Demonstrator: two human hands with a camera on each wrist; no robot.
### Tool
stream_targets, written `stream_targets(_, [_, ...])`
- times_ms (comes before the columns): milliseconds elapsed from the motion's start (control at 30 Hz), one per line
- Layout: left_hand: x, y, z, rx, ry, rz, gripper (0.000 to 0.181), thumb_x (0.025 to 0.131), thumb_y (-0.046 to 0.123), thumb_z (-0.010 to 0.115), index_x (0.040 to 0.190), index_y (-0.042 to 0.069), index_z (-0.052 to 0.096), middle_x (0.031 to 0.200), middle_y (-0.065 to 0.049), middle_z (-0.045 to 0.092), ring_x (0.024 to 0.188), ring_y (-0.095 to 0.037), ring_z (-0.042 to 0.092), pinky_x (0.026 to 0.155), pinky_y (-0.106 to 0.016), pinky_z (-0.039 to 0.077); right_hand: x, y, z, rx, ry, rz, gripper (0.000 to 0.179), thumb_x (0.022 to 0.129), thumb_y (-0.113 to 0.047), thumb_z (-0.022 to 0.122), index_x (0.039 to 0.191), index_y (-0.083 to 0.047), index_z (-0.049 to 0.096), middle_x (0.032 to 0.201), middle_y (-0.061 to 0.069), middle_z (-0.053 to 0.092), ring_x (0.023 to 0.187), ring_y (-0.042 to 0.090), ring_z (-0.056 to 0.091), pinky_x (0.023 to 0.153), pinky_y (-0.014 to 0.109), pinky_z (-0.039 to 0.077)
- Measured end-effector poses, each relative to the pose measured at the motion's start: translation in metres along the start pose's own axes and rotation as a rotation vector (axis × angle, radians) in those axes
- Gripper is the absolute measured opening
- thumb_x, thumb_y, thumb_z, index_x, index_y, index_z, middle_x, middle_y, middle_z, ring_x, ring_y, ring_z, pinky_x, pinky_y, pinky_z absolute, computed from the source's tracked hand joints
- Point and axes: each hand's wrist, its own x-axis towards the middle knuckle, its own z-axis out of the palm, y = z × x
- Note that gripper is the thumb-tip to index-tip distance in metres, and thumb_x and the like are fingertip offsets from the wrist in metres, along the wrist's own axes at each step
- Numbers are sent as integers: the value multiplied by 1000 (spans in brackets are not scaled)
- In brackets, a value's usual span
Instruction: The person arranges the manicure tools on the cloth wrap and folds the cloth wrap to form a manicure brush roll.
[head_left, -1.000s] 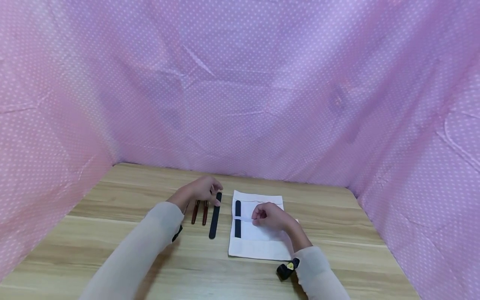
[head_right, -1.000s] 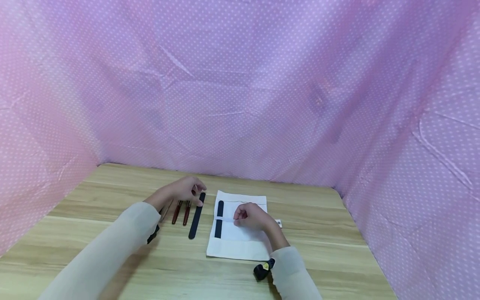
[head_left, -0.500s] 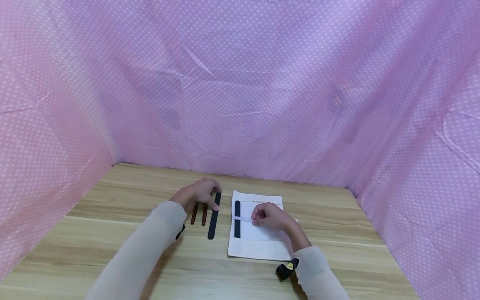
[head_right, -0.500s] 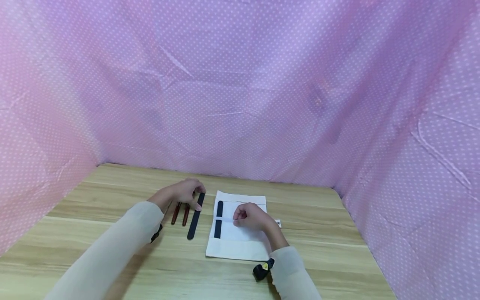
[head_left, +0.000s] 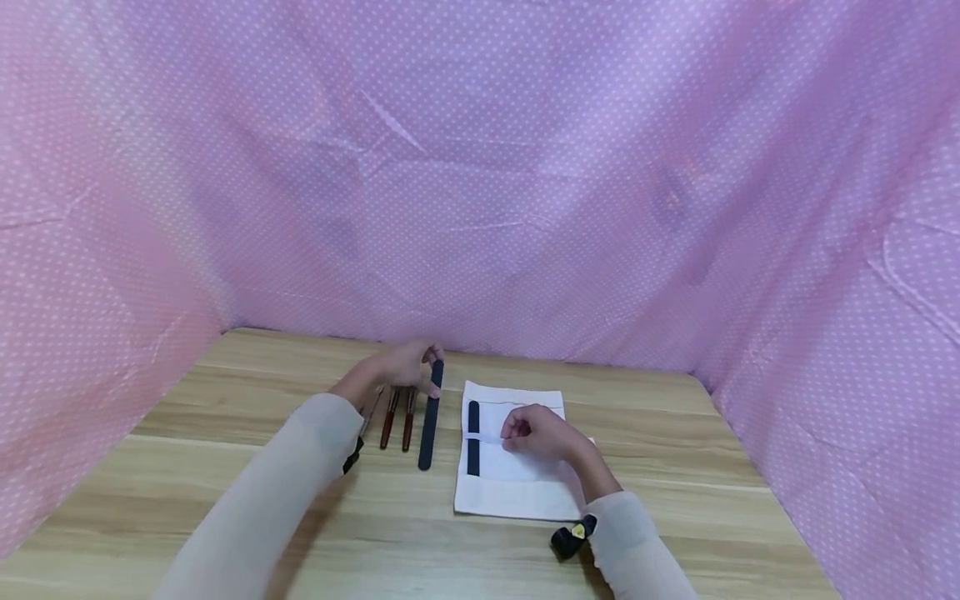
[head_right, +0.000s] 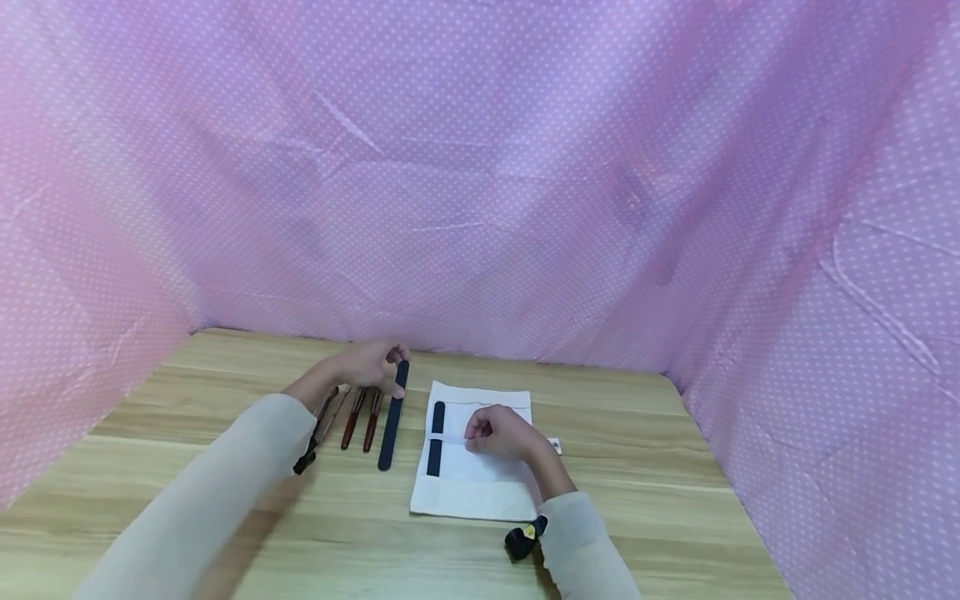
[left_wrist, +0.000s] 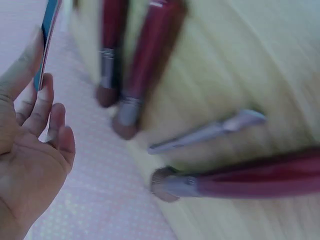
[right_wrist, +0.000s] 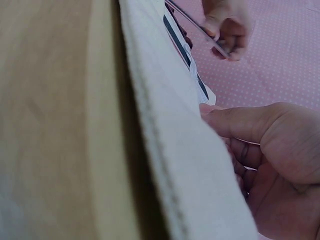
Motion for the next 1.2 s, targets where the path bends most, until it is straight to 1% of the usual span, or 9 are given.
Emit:
stream_targets(100, [-2, 6, -6, -121, 35, 27, 57, 87, 10, 82, 135, -2, 53, 123, -13, 57, 108, -27, 58, 95, -40, 50, 0, 0, 0, 2, -1, 3, 7, 91, -4, 76, 91, -9, 72, 81, -6, 63, 79, 10, 57, 72, 24, 49])
stream_targets(267, [-3, 11, -8, -380, 76, 16, 46, 93, 1, 73, 134, -1, 53, 124, -16, 56, 106, -26, 61, 89, -35, 56, 0, 1, 1, 2, -5, 8, 7, 91, -4, 76, 91, -9, 72, 82, -6, 62, 79, 10, 56, 72, 23, 49])
stream_targets(433, [0, 19, -7, -538, 119, 35, 44, 94, -2, 70, 136, 0, 54, 127, -20, 55, 108, -32, 65, 90, -38, 59, 1, 2, 2, 15, -1, 11, 8, 91, -3, 76, 90, -10, 72, 81, -6, 62, 78, 10, 56, 71, 23, 49])
stream_targets(533, [5, 26, -5, -563, 159, 39, 47, 95, 2, 70, 139, 1, 54, 130, -18, 57, 108, -29, 67, 91, -40, 58, 1, 3, 2, 22, -3, 5, 10, 92, -2, 74, 90, -11, 72, 81, -6, 62, 78, 10, 56, 71, 23, 48])
stream_targets(633, [12, 33, 0, -579, 233, 41, 49, 95, 5, 72, 141, 1, 55, 130, -16, 59, 109, -27, 67, 93, -41, 57, 1, 3, 2, 28, -15, -10, 13, 93, 1, 71, 91, -11, 72, 82, -5, 63, 78, 11, 56, 72, 23, 48])
stream_targets(767, [23, 43, 13, -677, 359, 59, 47, 93, -1, 71, 138, -2, 58, 128, -20, 60, 109, -28, 67, 95, -48, 56, 1, 5, 2, 41, -39, -34, 18, 94, 7, 64, 94, -10, 71, 84, -3, 63, 80, 12, 56, 73, 24, 48])
stream_targets(867, [31, 51, 25, -745, 420, 71, 46, 92, -6, 70, 137, -4, 58, 126, -22, 60, 108, -29, 67, 97, -51, 55, 2, 5, 1, 59, -54, -43, 18, 94, 8, 61, 95, -8, 70, 86, -2, 63, 81, 13, 56, 74, 24, 47])
stream_targets(967, [39, 54, 34, -772, 458, 66, 44, 93, -8, 68, 136, -5, 59, 123, -22, 61, 107, -29, 67, 97, -49, 55, 2, 3, 0, 64, -61, -41, 16, 95, 6, 60, 96, -7, 69, 87, -2, 62, 81, 12, 55, 74, 24, 47])
stream_targets(1200, [52, 58, 53, -754, 514, 78, 40, 93, -9, 67, 132, -6, 61, 116, -21, 63, 102, -27, 68, 88, -36, 60, 2, -1, -4, 58, -66, -29, 16, 96, 6, 58, 96, -7, 68, 86, -1, 62, 81, 12, 55, 73, 24, 46])
